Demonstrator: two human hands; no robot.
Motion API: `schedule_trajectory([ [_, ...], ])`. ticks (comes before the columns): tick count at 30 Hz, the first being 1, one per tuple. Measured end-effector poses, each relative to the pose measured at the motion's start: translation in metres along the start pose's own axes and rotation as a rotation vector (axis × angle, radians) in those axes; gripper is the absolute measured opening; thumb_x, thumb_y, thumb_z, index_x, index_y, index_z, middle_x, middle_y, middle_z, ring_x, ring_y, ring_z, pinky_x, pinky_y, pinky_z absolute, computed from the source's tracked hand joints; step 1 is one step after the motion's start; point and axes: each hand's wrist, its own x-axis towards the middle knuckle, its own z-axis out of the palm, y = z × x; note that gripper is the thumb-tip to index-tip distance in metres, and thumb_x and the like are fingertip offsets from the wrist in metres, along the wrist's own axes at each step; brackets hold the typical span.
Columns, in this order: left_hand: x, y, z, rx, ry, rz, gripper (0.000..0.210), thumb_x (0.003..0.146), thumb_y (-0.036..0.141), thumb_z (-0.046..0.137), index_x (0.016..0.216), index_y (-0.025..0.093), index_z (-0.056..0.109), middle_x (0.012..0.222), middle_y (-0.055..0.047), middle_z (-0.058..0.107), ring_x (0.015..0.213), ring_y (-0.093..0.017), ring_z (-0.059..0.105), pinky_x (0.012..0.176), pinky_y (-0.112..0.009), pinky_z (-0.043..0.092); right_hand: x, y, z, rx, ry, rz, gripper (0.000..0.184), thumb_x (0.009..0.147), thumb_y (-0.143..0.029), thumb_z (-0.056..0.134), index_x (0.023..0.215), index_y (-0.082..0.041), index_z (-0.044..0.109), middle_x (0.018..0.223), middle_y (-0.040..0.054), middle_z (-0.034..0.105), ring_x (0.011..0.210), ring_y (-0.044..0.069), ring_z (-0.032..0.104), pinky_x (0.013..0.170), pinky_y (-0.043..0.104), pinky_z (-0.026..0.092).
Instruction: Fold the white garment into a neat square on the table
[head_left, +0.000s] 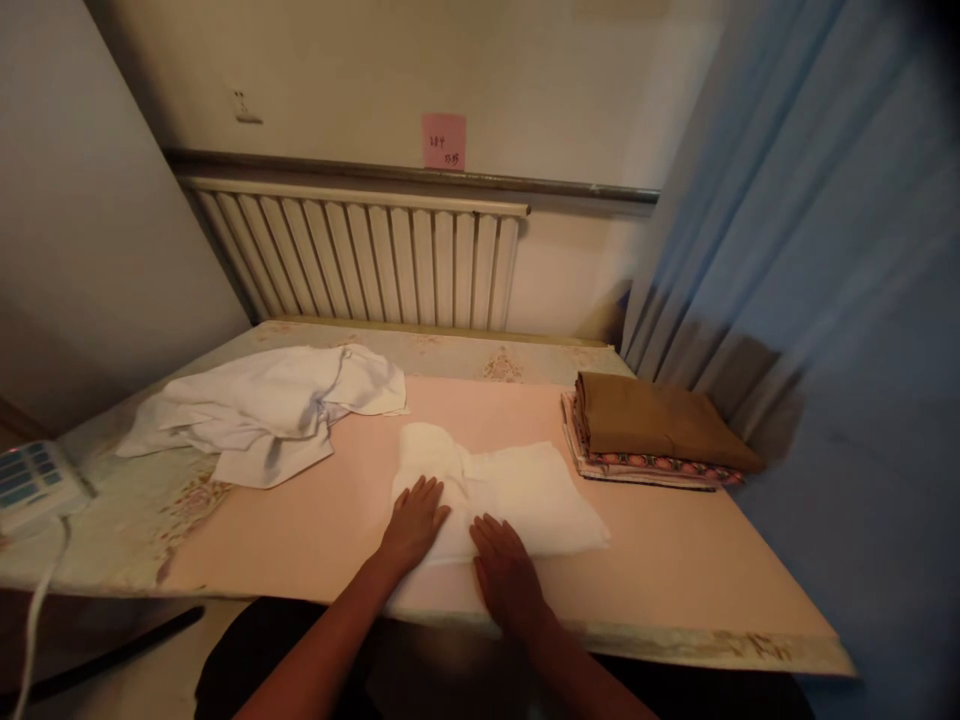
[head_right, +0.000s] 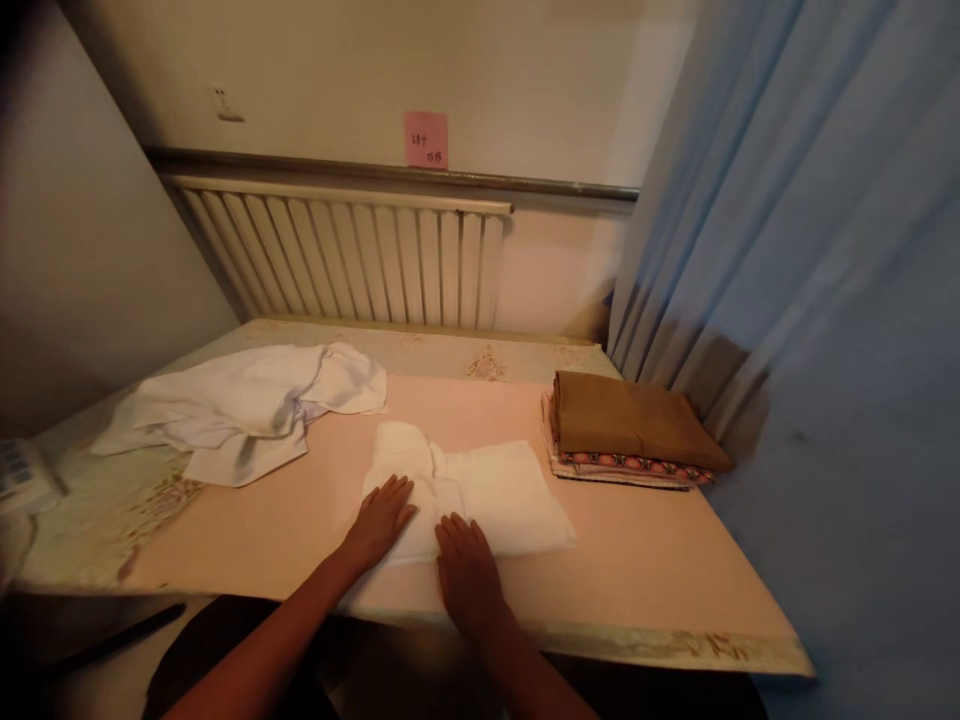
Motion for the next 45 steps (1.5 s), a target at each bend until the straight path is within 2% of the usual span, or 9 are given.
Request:
schedule_trajectory([
  [5,-0.056,-0.022,0.002,-0.012,0.119,0.05,0.054,0.095,0.045,0.044,0.142,0.019,0.045,0.15,-0.012,0.043,0.143,-0.028,0.031,0.112,-0.051,0.03,-0.002,0.007,0.013,-0.037,0.07,0.026,0.056,0.082,-0.003,0.039,0.135,-0.018,0.052,0.134,0.0082,0.059,0.132,0.019,0.047,0.111,0.043,0.037],
  [9,-0.082,-0.032,0.012,-0.039,0.273,0.081,0.054,0.092,0.037,0.051,0.141,0.016,0.045,0.15,-0.015,0.043,0.142,-0.028,0.034,0.111,-0.047,0.035,0.005,0.008,0.013,-0.097,0.033,0.083,0.055,0.08,-0.002,0.039,0.13,-0.017,0.058,0.13,0.0101,0.062,0.124,0.022,0.052,0.102,0.041,0.043],
  [16,-0.083,-0.027,0.023,-0.089,0.445,-0.042,0.051,0.085,0.014,0.047,0.137,0.013,0.047,0.144,-0.019,0.048,0.135,-0.03,0.044,0.109,-0.048,0.04,0.037,0.008,-0.021,-0.177,-0.185,0.123,0.04,0.085,-0.005,0.044,0.115,-0.021,0.065,0.117,0.0057,0.069,0.11,0.02,0.059,0.087,0.032,0.044],
  [20,-0.078,-0.019,0.02,-0.041,0.415,-0.121,0.057,0.076,0.003,0.048,0.133,0.007,0.049,0.142,-0.022,0.049,0.133,-0.031,0.046,0.108,-0.046,0.04,0.066,0.015,-0.042,-0.209,-0.193,0.106,0.033,0.089,-0.009,0.045,0.108,-0.025,0.067,0.102,0.0033,0.072,0.097,0.019,0.062,0.08,0.031,0.041],
  [25,-0.07,-0.004,0.012,-0.016,0.408,-0.16,0.058,0.073,0.001,0.049,0.13,0.006,0.053,0.139,-0.021,0.052,0.13,-0.031,0.048,0.106,-0.044,0.041,0.091,0.031,-0.077,-0.242,-0.15,0.07,0.027,0.094,-0.015,0.046,0.108,-0.025,0.066,0.106,0.0047,0.071,0.104,0.02,0.059,0.084,0.033,0.037],
  [28,-0.065,0.009,0.012,-0.04,0.425,-0.168,0.059,0.072,0.0,0.049,0.13,0.007,0.053,0.139,-0.02,0.053,0.13,-0.03,0.049,0.105,-0.043,0.042,0.075,0.053,-0.094,-0.273,-0.067,0.027,0.028,0.094,-0.014,0.046,0.112,-0.023,0.066,0.115,0.0064,0.069,0.115,0.021,0.056,0.09,0.034,0.034],
  [31,-0.06,0.022,0.014,-0.066,0.415,-0.162,0.058,0.071,0.001,0.05,0.129,0.01,0.055,0.138,-0.019,0.055,0.127,-0.03,0.051,0.104,-0.043,0.042,0.037,0.08,-0.103,-0.325,0.015,0.002,0.03,0.092,-0.01,0.047,0.112,-0.022,0.066,0.114,0.0059,0.071,0.115,0.02,0.057,0.092,0.034,0.034],
  [36,-0.056,0.031,0.016,-0.065,0.377,-0.095,0.057,0.072,0.002,0.05,0.128,0.01,0.055,0.139,-0.019,0.054,0.126,-0.03,0.052,0.104,-0.045,0.041,-0.023,0.102,-0.104,-0.379,-0.111,0.056,0.038,0.085,-0.005,0.051,0.116,-0.021,0.065,0.116,0.0065,0.07,0.113,0.023,0.059,0.091,0.035,0.036],
  [45,-0.054,0.027,0.02,-0.049,0.338,-0.046,0.058,0.073,0.001,0.048,0.13,0.008,0.052,0.141,-0.02,0.051,0.127,-0.031,0.051,0.105,-0.044,0.041,-0.026,0.1,-0.122,-0.321,-0.039,0.04,0.04,0.09,-0.007,0.045,0.121,-0.024,0.064,0.122,0.0052,0.068,0.12,0.022,0.055,0.096,0.037,0.037],
])
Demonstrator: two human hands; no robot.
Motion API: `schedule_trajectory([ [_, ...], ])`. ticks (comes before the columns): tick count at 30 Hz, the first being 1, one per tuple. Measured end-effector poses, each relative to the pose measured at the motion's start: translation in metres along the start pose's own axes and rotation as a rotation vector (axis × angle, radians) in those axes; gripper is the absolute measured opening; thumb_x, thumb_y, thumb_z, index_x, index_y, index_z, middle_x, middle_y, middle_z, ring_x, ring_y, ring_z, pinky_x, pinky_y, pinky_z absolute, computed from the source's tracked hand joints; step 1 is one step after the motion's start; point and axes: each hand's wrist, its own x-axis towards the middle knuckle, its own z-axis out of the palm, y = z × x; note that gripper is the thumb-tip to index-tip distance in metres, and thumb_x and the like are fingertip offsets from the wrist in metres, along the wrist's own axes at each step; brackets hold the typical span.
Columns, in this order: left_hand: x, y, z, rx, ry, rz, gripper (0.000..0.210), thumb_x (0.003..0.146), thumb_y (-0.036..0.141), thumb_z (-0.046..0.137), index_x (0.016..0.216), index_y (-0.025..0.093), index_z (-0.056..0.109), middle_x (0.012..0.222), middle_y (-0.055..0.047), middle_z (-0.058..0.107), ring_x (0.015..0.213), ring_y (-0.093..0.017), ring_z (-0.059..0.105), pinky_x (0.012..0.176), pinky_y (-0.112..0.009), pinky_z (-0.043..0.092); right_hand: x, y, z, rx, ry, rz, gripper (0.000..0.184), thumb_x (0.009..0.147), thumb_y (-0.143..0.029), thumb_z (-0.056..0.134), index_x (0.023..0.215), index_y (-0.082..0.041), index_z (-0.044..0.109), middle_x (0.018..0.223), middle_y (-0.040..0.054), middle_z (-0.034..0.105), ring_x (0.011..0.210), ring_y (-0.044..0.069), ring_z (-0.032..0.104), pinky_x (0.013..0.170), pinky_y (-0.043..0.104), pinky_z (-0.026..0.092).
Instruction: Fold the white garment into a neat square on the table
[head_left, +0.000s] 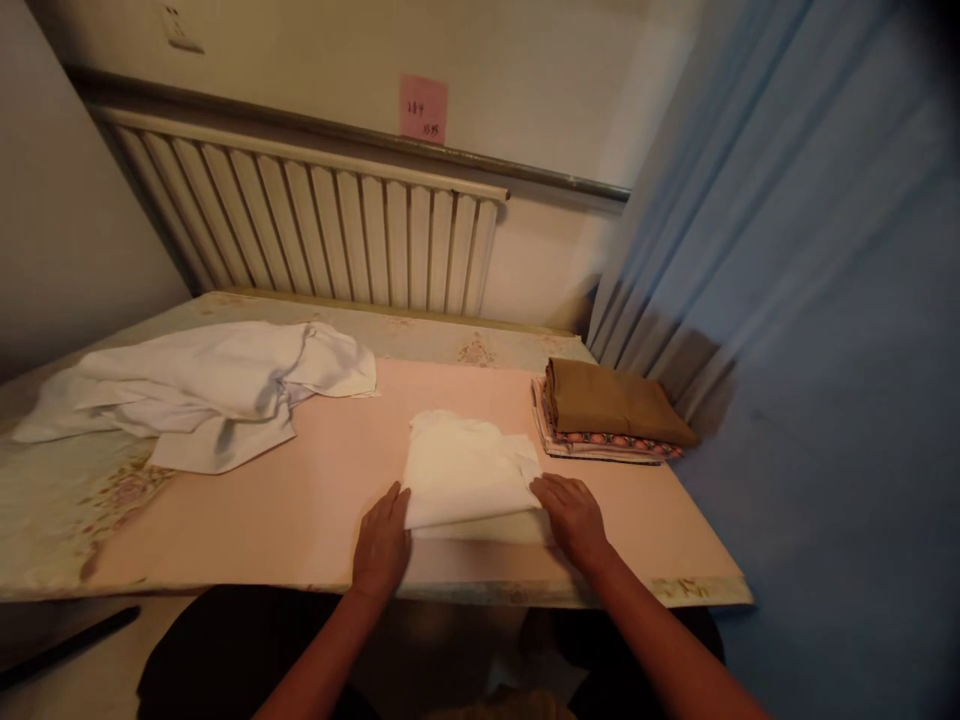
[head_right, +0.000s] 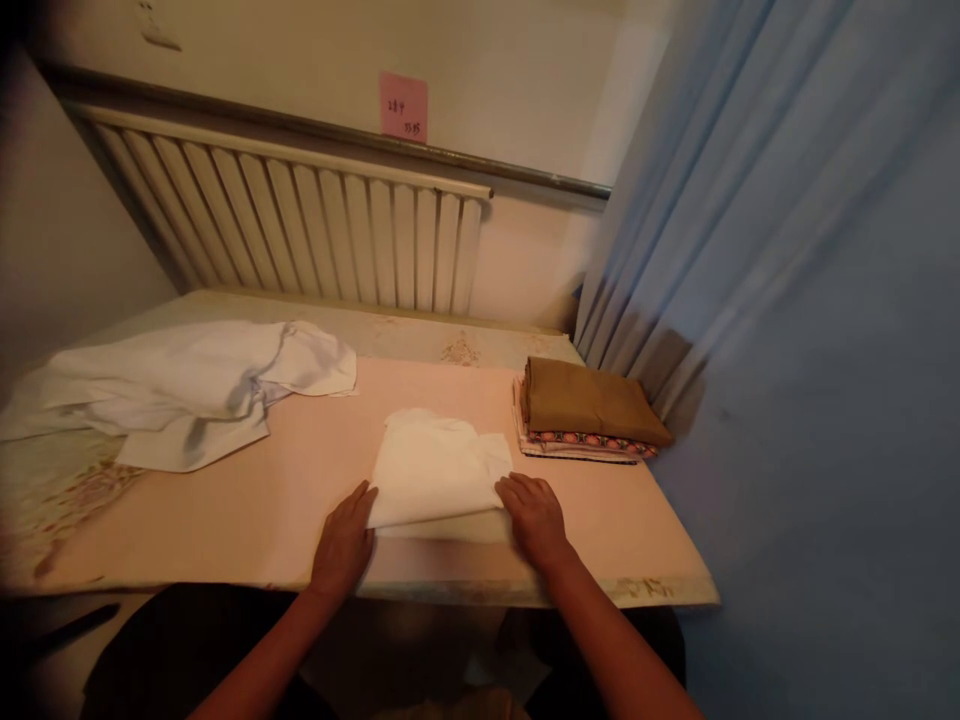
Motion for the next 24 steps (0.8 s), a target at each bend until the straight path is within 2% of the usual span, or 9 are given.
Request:
schedule_trajectory([
  [5,0.001,0.001,0.0,-0.014,-0.047,0.038,0.061,0.072,0.002,0.048,0.132,0.013,0.051,0.144,-0.017,0.049,0.128,-0.031,0.05,0.105,-0.045,0.041,-0.033,0.005,0.012,0.02,-0.101,-0.019,0.049,0.082,-0.004,0.049,0.124,-0.025,0.063,0.123,0.0054,0.068,0.119,0.023,0.056,0.095,0.038,0.041],
  [8,0.001,0.001,-0.001,-0.042,-0.064,0.073,0.062,0.072,0.003,0.048,0.133,0.012,0.05,0.145,-0.017,0.048,0.129,-0.03,0.049,0.107,-0.044,0.039,-0.045,0.007,0.02,0.036,-0.117,0.014,0.054,0.077,0.0,0.047,0.122,-0.025,0.065,0.121,0.0049,0.069,0.118,0.021,0.058,0.095,0.037,0.043],
  [13,0.001,0.001,-0.001,-0.052,-0.07,0.092,0.061,0.074,0.004,0.048,0.135,0.012,0.048,0.146,-0.017,0.046,0.131,-0.03,0.047,0.108,-0.045,0.039,-0.041,0.014,0.011,0.09,-0.24,0.057,0.065,0.067,0.001,0.047,0.124,-0.025,0.064,0.125,0.0046,0.066,0.121,0.021,0.057,0.099,0.038,0.044],
  [17,0.0,0.001,0.0,-0.07,-0.065,0.094,0.061,0.073,0.003,0.048,0.134,0.011,0.048,0.146,-0.018,0.047,0.131,-0.031,0.046,0.108,-0.046,0.04,-0.041,0.02,0.001,0.157,-0.336,0.067,0.071,0.067,0.001,0.045,0.13,-0.027,0.059,0.137,0.0029,0.058,0.126,0.019,0.053,0.103,0.039,0.044],
  [21,-0.001,-0.001,0.0,-0.107,-0.066,0.082,0.064,0.074,0.004,0.048,0.137,0.015,0.046,0.148,-0.015,0.045,0.133,-0.03,0.045,0.11,-0.048,0.038,-0.047,0.024,-0.002,0.199,-0.352,0.095,0.069,0.069,-0.002,0.046,0.132,-0.026,0.058,0.139,0.0051,0.056,0.127,0.02,0.053,0.105,0.041,0.045],
  [24,-0.001,-0.002,0.002,-0.113,-0.07,0.086,0.065,0.074,0.005,0.048,0.138,0.014,0.044,0.149,-0.016,0.043,0.134,-0.03,0.044,0.11,-0.047,0.038,-0.05,0.024,0.001,0.198,-0.34,0.095,0.07,0.069,0.0,0.044,0.133,-0.025,0.057,0.14,0.006,0.054,0.127,0.02,0.054,0.105,0.041,0.045],
])
